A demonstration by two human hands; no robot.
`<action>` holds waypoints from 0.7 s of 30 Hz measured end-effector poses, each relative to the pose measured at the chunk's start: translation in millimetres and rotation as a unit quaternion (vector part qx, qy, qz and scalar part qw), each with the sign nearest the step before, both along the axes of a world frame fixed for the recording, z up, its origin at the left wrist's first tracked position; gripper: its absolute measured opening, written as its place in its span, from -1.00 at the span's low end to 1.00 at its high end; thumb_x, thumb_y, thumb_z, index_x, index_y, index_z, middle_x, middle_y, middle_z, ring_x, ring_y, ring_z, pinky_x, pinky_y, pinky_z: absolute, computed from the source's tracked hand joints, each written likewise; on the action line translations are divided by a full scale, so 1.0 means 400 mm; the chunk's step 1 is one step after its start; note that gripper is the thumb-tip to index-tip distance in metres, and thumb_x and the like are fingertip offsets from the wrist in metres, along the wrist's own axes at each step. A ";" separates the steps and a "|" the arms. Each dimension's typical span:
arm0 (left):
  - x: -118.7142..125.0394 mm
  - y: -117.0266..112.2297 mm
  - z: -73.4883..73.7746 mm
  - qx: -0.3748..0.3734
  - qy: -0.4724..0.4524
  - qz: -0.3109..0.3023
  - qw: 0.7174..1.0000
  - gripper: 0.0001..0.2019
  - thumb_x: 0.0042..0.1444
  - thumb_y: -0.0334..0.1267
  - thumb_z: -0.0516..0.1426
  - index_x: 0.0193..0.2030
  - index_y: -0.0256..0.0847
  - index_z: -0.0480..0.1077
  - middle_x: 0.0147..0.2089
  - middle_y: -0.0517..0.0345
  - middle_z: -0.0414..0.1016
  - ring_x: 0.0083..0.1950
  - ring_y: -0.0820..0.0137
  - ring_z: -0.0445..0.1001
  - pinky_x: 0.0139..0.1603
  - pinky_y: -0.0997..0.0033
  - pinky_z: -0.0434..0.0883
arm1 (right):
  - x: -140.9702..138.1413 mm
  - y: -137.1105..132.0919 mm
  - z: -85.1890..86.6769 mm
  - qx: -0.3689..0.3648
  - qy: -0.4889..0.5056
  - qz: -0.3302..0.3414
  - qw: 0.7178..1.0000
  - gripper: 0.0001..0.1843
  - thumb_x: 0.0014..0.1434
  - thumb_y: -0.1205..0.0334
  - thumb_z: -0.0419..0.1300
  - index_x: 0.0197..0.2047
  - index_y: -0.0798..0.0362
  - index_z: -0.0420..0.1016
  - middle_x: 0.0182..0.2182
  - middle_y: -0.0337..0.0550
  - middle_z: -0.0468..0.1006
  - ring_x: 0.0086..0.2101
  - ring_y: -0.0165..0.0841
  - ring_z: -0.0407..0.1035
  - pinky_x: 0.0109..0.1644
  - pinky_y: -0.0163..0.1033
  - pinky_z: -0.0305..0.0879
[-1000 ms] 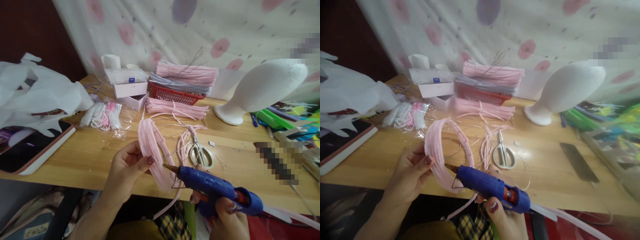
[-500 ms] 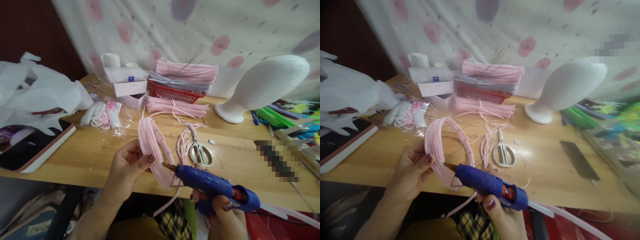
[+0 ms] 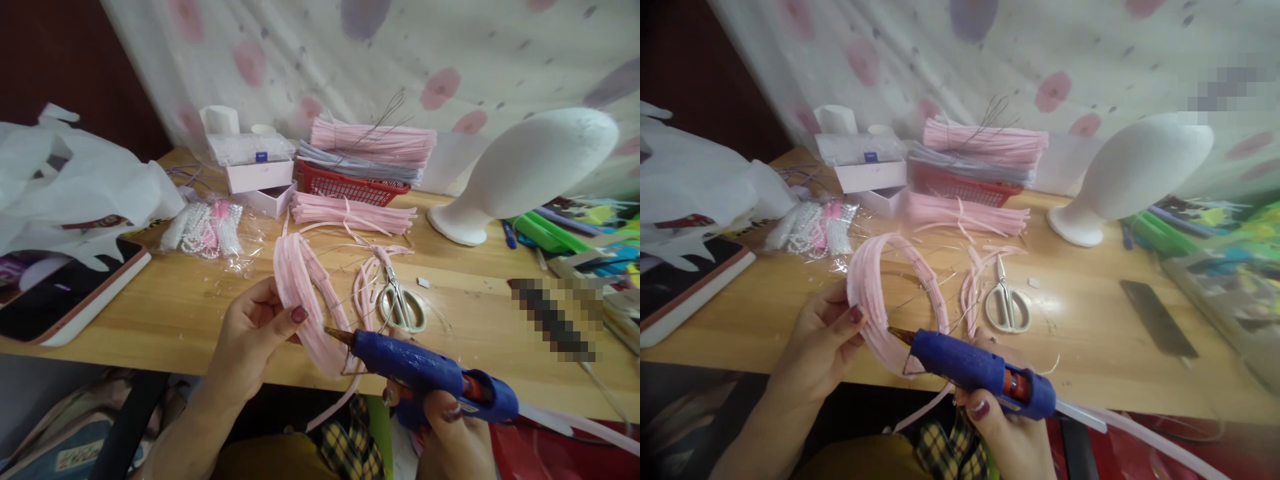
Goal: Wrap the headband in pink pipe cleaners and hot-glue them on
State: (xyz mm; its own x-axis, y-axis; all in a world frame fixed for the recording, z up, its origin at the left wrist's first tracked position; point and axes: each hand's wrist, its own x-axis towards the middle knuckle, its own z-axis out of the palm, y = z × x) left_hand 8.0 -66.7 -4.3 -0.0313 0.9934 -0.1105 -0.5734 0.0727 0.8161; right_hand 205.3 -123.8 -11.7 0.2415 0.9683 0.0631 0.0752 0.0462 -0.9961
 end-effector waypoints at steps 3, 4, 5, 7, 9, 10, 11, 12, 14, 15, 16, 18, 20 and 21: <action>0.000 -0.001 0.001 -0.002 0.000 0.001 1.000 -0.73 -0.22 -0.18 0.46 -0.36 -0.20 0.61 -0.42 0.16 0.62 -0.46 0.48 0.54 -0.45 0.58 0.54 | 0.000 -0.001 -0.004 -0.001 0.004 -0.032 0.999 -0.45 0.10 -0.33 0.22 -0.54 0.01 0.46 -0.55 -0.14 0.54 -0.49 -0.27 0.43 -0.32 -0.19 0.42; 0.000 -0.001 0.002 -0.002 0.001 0.001 1.000 -0.73 -0.22 -0.17 0.46 -0.36 -0.20 0.61 -0.42 0.16 0.62 -0.46 0.47 0.54 -0.46 0.57 0.54 | 0.002 -0.003 -0.007 -0.001 0.006 -0.041 0.999 -0.45 0.09 -0.34 0.22 -0.52 0.01 0.46 -0.52 -0.13 0.56 -0.47 -0.26 0.44 -0.30 -0.19 0.42; 0.001 -0.001 0.003 -0.001 0.003 0.001 1.000 -0.72 -0.22 -0.16 0.46 -0.36 -0.21 0.60 -0.42 0.16 0.61 -0.46 0.46 0.54 -0.46 0.55 0.55 | 0.004 -0.004 -0.010 -0.002 0.006 -0.045 0.999 -0.46 0.08 -0.33 0.24 -0.51 0.01 0.46 -0.48 -0.12 0.58 -0.44 -0.25 0.46 -0.26 -0.18 0.43; 0.003 -0.001 0.006 0.000 0.005 0.004 1.000 -0.71 -0.24 -0.14 0.46 -0.37 -0.21 0.60 -0.43 0.16 0.61 -0.46 0.46 0.54 -0.46 0.55 0.54 | 0.009 -0.006 -0.014 -0.005 0.006 -0.032 0.999 -0.50 0.07 -0.28 0.28 -0.51 0.01 0.48 -0.46 -0.13 0.58 -0.41 -0.24 0.46 -0.25 -0.19 0.42; 0.005 0.000 0.008 0.000 0.005 0.012 1.000 -0.70 -0.25 -0.15 0.47 -0.37 -0.21 0.60 -0.45 0.16 0.60 -0.47 0.47 0.53 -0.47 0.58 0.53 | 0.010 -0.006 -0.012 -0.004 0.007 -0.010 1.000 -0.54 0.06 -0.24 0.31 -0.51 0.00 0.50 -0.51 -0.16 0.56 -0.45 -0.26 0.44 -0.31 -0.20 0.39; 0.005 0.001 0.008 0.000 0.005 0.016 1.000 -0.70 -0.25 -0.15 0.47 -0.36 -0.21 0.60 -0.45 0.17 0.60 -0.47 0.48 0.53 -0.47 0.59 0.53 | 0.010 -0.005 -0.010 -0.001 0.008 -0.003 1.000 -0.55 0.07 -0.22 0.31 -0.51 0.00 0.50 -0.53 -0.17 0.54 -0.48 -0.27 0.42 -0.35 -0.21 0.37; 0.005 0.001 0.008 0.000 0.006 0.019 1.000 -0.70 -0.25 -0.15 0.47 -0.36 -0.21 0.60 -0.45 0.17 0.60 -0.48 0.49 0.52 -0.47 0.59 0.52 | 0.009 -0.003 -0.008 0.006 0.006 0.000 1.000 -0.56 0.08 -0.22 0.30 -0.51 0.00 0.50 -0.56 -0.18 0.53 -0.50 -0.28 0.40 -0.37 -0.22 0.36; 0.004 0.001 0.007 0.001 0.008 0.020 1.000 -0.70 -0.25 -0.15 0.46 -0.37 -0.22 0.60 -0.46 0.17 0.59 -0.49 0.49 0.52 -0.48 0.59 0.52 | 0.007 -0.002 -0.005 0.014 0.003 -0.001 1.000 -0.55 0.10 -0.23 0.28 -0.51 0.00 0.50 -0.57 -0.19 0.52 -0.52 -0.29 0.39 -0.39 -0.22 0.34; 0.003 0.001 0.006 0.001 0.012 0.020 1.000 -0.70 -0.25 -0.14 0.46 -0.38 -0.23 0.59 -0.46 0.17 0.59 -0.50 0.49 0.51 -0.49 0.58 0.52 | 0.005 0.001 -0.001 0.027 -0.007 -0.003 1.000 -0.53 0.13 -0.23 0.25 -0.52 0.01 0.49 -0.58 -0.19 0.50 -0.53 -0.31 0.37 -0.41 -0.23 0.33; 0.002 0.001 0.005 -0.001 0.013 0.020 1.000 -0.70 -0.25 -0.14 0.46 -0.38 -0.23 0.59 -0.46 0.17 0.58 -0.50 0.49 0.51 -0.49 0.57 0.53 | 0.005 0.002 0.000 0.032 -0.013 -0.004 0.999 -0.51 0.14 -0.23 0.24 -0.54 0.01 0.48 -0.58 -0.20 0.49 -0.53 -0.32 0.36 -0.41 -0.23 0.32; 0.002 0.001 0.005 -0.002 0.013 0.019 1.000 -0.70 -0.25 -0.14 0.46 -0.38 -0.23 0.59 -0.46 0.17 0.58 -0.51 0.49 0.51 -0.49 0.56 0.53 | 0.005 0.002 0.000 0.034 -0.018 -0.004 0.999 -0.50 0.15 -0.23 0.23 -0.56 0.01 0.47 -0.58 -0.19 0.49 -0.53 -0.32 0.36 -0.41 -0.23 0.32; 0.002 0.001 0.007 -0.007 0.013 0.022 1.000 -0.69 -0.26 -0.14 0.46 -0.39 -0.23 0.58 -0.47 0.19 0.57 -0.52 0.50 0.50 -0.49 0.56 0.53 | 0.007 0.003 0.001 0.036 -0.025 -0.001 0.999 -0.48 0.14 -0.25 0.24 -0.58 0.02 0.46 -0.57 -0.19 0.48 -0.53 -0.33 0.36 -0.40 -0.24 0.32; 0.003 0.001 0.010 -0.011 0.013 0.025 1.000 -0.68 -0.27 -0.13 0.47 -0.40 -0.23 0.57 -0.48 0.20 0.56 -0.53 0.51 0.49 -0.51 0.57 0.52 | 0.008 0.004 0.004 0.037 -0.032 0.006 0.999 -0.48 0.13 -0.27 0.23 -0.56 0.02 0.47 -0.58 -0.19 0.47 -0.52 -0.33 0.35 -0.41 -0.24 0.31; 0.004 0.002 0.012 -0.013 0.012 0.028 0.999 -0.68 -0.29 -0.13 0.47 -0.41 -0.23 0.57 -0.50 0.21 0.55 -0.53 0.51 0.48 -0.52 0.58 0.51 | 0.009 0.005 0.007 0.040 -0.037 0.010 0.998 -0.47 0.13 -0.28 0.22 -0.54 0.02 0.48 -0.58 -0.19 0.46 -0.52 -0.33 0.34 -0.42 -0.25 0.31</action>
State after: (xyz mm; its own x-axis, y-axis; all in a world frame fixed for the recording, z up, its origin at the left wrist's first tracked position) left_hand 9.5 -66.0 0.3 -0.0890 0.9869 -0.1345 -0.5568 0.0626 0.8283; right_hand 208.7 -121.6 -8.9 0.2132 0.9643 0.1569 0.1459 0.1274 -0.9811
